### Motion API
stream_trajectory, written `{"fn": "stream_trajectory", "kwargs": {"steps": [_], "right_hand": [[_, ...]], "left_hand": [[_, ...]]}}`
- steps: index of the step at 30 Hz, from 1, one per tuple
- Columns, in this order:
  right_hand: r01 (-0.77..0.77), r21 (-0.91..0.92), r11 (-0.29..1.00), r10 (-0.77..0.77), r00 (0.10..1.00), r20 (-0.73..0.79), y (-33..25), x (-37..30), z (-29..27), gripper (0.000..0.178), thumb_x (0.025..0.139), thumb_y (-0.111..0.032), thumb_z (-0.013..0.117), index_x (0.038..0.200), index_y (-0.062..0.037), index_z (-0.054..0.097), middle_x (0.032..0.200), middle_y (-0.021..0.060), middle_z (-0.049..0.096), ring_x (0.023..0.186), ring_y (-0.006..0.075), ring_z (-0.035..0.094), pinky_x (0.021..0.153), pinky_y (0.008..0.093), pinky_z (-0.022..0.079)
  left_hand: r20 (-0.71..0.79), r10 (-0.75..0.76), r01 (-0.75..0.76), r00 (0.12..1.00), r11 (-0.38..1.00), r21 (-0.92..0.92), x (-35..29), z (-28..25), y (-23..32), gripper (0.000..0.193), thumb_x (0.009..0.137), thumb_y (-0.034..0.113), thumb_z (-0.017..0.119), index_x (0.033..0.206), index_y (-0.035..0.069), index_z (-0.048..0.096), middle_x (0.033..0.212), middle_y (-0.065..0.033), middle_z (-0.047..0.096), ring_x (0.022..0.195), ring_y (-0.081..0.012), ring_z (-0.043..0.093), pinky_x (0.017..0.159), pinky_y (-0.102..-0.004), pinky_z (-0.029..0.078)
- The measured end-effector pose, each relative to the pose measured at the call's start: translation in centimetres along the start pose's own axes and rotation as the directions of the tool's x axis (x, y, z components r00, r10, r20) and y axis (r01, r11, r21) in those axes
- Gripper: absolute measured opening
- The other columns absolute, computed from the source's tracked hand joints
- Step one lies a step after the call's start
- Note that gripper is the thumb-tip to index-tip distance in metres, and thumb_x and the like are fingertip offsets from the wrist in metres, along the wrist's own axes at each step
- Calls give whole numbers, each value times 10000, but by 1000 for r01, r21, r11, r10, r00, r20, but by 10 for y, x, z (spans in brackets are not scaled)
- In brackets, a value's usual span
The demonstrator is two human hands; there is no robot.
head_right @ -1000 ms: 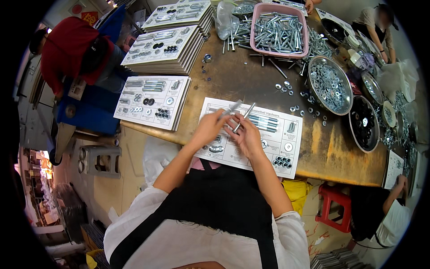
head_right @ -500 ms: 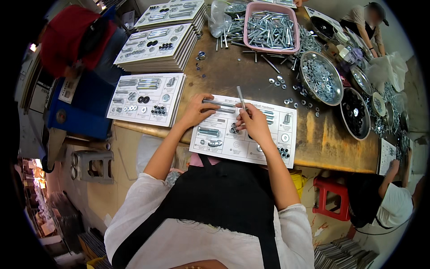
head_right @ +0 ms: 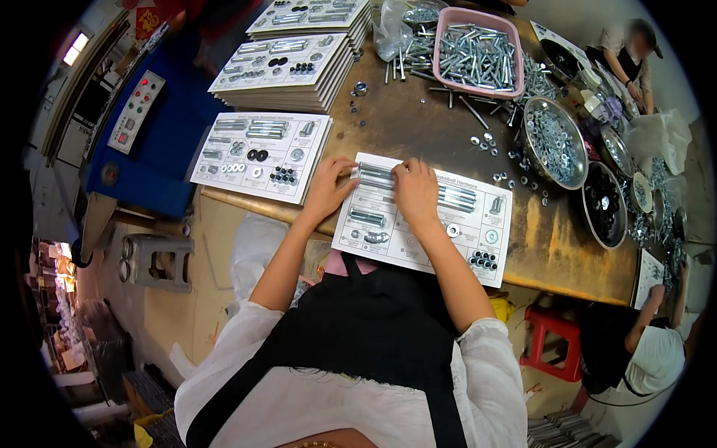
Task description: The person assembles fasteners by hand, picking up bolts, nuts, and washers from a table and screwing them together. The person places the assembled fasteners onto a printed instruction sheet and stacks completed sheets on the table.
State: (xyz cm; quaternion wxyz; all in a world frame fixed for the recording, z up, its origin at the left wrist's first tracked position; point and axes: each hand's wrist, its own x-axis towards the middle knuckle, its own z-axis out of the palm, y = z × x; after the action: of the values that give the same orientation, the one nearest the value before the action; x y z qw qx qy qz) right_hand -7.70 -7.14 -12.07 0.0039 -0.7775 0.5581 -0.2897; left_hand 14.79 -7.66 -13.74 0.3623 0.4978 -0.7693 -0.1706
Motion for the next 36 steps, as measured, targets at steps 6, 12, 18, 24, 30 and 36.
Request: {"fn": "stream_trajectory", "kwargs": {"steps": [6,12,18,24,30,36], "right_hand": [[-246,59,968,248,968,-28,7,-4,-28,222,833,-29,559,1016,-98,665,924,76,672,899,287,629,743,417,507],[-420,122,899,411,907,96,23,-7,-27,272,865,-77,529,1097,-110,668,950,76,730,896,308,679,753,419,533],[-475,179,862,452,879,152,21,-13,-27,264,890,-100,511,1083,-94,691,902,110,733,844,330,692,744,432,533],[-475,227,850,446,879,170,20,-11,-30,249,909,-104,502,1080,-82,682,904,118,730,851,343,685,755,432,528],[-243,346,906,284,956,-72,84,48,-45,231,925,-130,524,1092,-75,673,1012,152,700,956,355,652,828,425,511],[-298,94,950,311,930,-197,171,162,-54,225,903,-200,550,1009,-106,725,985,149,704,934,360,656,804,437,519]], "left_hand": [[255,33,-73,966,986,148,30,10,13,451,785,245,759,1192,97,636,1208,-115,559,1114,-319,561,953,-412,460],[400,-44,-20,915,988,155,50,12,22,349,831,233,708,1173,173,670,1134,-65,581,973,-299,633,840,-401,518],[412,15,-47,911,997,67,46,15,14,321,841,227,694,1162,222,689,1130,-64,570,975,-291,629,836,-399,514],[362,-27,23,932,1000,17,40,22,11,352,841,214,696,1192,196,673,1131,-66,567,970,-284,620,849,-379,500],[131,-119,139,984,978,-154,21,19,4,395,864,156,672,1235,45,596,1068,-118,546,747,-208,519,709,-316,454],[-83,-194,177,978,968,-177,-18,21,2,270,937,123,586,1187,22,601,1030,-83,548,763,-141,495,658,-262,419]]}}
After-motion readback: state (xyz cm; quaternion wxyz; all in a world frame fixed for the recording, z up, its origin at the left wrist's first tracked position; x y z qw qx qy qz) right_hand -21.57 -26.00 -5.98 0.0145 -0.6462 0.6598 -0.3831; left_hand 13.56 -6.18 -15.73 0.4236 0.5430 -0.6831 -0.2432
